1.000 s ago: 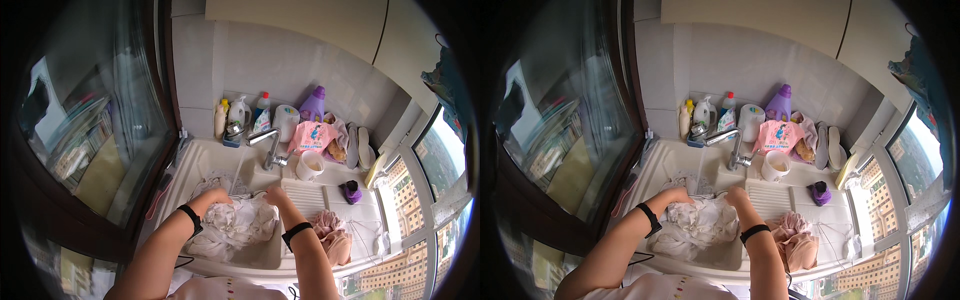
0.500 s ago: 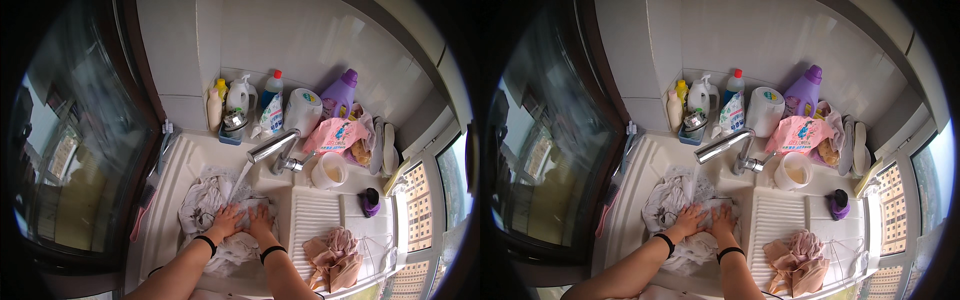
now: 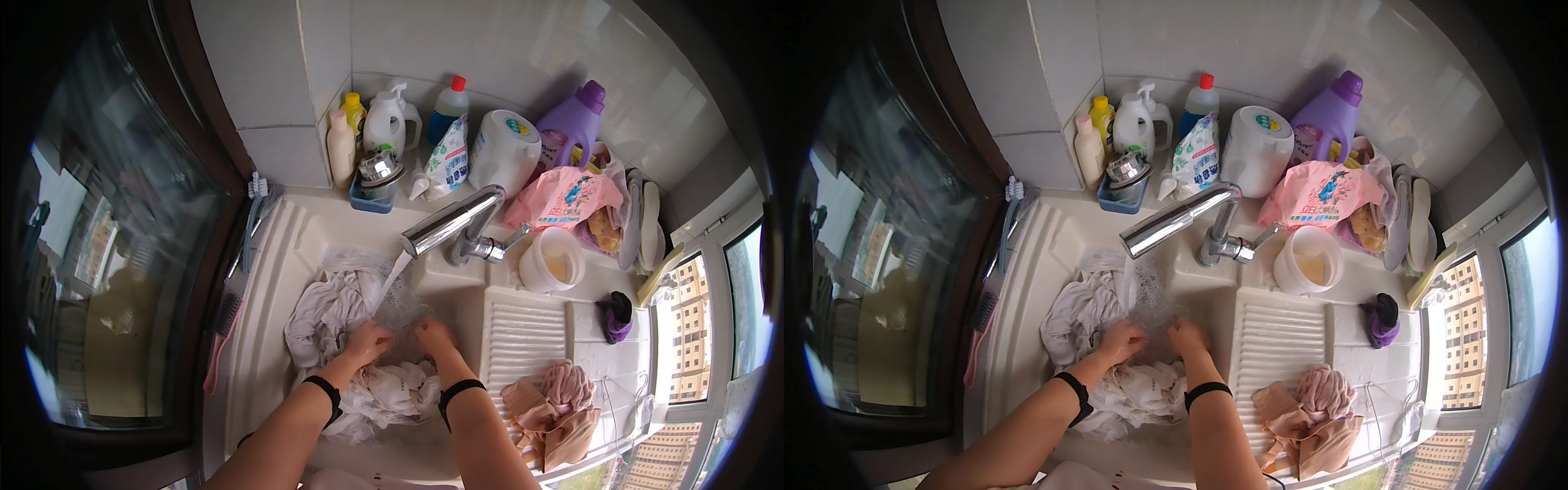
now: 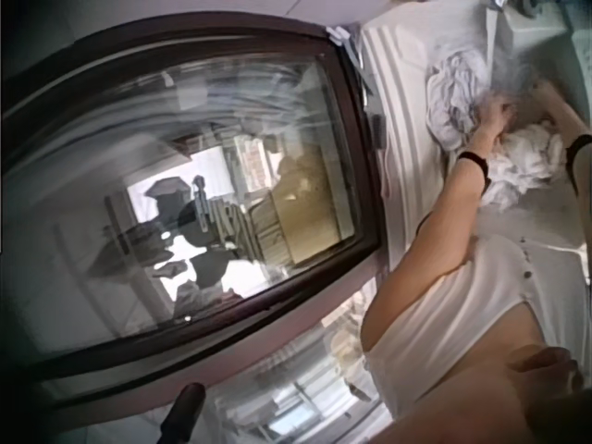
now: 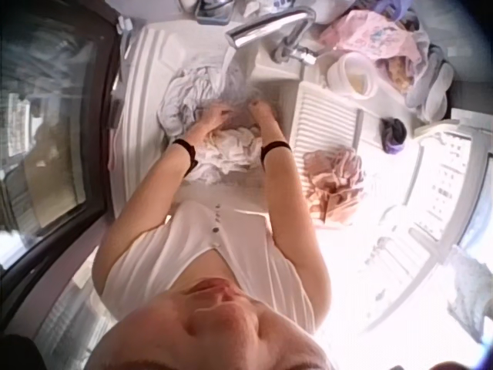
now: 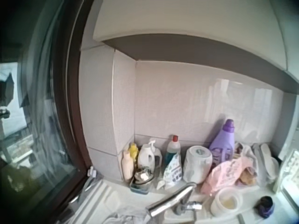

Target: The person washes white clothes by hand in a laundry sink, submerging them in water, scrubbing the fabric against itself, and wringing out the items one by one.

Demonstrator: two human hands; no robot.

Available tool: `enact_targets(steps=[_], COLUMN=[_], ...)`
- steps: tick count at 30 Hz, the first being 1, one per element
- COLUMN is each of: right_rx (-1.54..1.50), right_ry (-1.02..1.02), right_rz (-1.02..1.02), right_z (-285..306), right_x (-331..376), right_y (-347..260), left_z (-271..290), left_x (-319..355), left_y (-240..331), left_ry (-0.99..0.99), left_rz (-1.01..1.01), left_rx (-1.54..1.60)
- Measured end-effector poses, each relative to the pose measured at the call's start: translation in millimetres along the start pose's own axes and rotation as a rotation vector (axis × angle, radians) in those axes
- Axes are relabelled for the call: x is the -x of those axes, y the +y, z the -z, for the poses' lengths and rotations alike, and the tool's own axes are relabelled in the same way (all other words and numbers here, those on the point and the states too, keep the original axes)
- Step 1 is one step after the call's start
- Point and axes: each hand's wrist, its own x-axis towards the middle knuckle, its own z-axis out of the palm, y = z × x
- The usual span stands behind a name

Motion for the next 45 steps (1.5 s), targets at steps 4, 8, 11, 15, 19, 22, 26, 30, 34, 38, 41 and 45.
enact_targets(steps=[4,8,11,15,19,22,26,30,34,38,41,45], right_rx=[-0.049,0.836,0.005,-0.2,-0.062,0.028,-0.058,0.376,0.557,0.473,0.486,0.327], right_ry=[0.564,0.66,0.477,0.467,0.705,0.69,0.812,0.755,0.516,0.671,0.622,0.438], right_rz=[-0.267,-0.067,0.058,0.282,0.193,-0.122,-0.262,0.121,-0.138,-0.104,0.109,-0.02], right_z=[-20,-71,-60,-56,-44,-9,-15,-47,-23,-29,-34,-12], right_x=[3,-19,12,69,36,18,26,30,6,20,33,16], right_y=[-18,1,-49,-109,-68,-25,-48,-54,-14,-30,-47,-15], left_z=[-4,4,14,-5,-2,3,15,20,35,50,16,11], left_x=[12,-6,-8,-8,-14,-22,-24,-3,13,14,11,10], left_y=[-18,-4,11,9,42,31,19,-26,-26,-17,-1,18], left_ry=[0.317,-0.053,-0.068,0.025,-0.116,-0.164,0.17,-0.12,-0.021,-0.233,0.062,-0.076], left_rz=[0.317,0.485,0.926,0.857,0.973,0.839,0.271,0.065,0.126,0.349,0.256,0.13], left_rx=[0.087,0.011,0.949,1.551,1.101,1.11,0.626,-0.009,-0.307,-0.179,-0.295,-0.262])
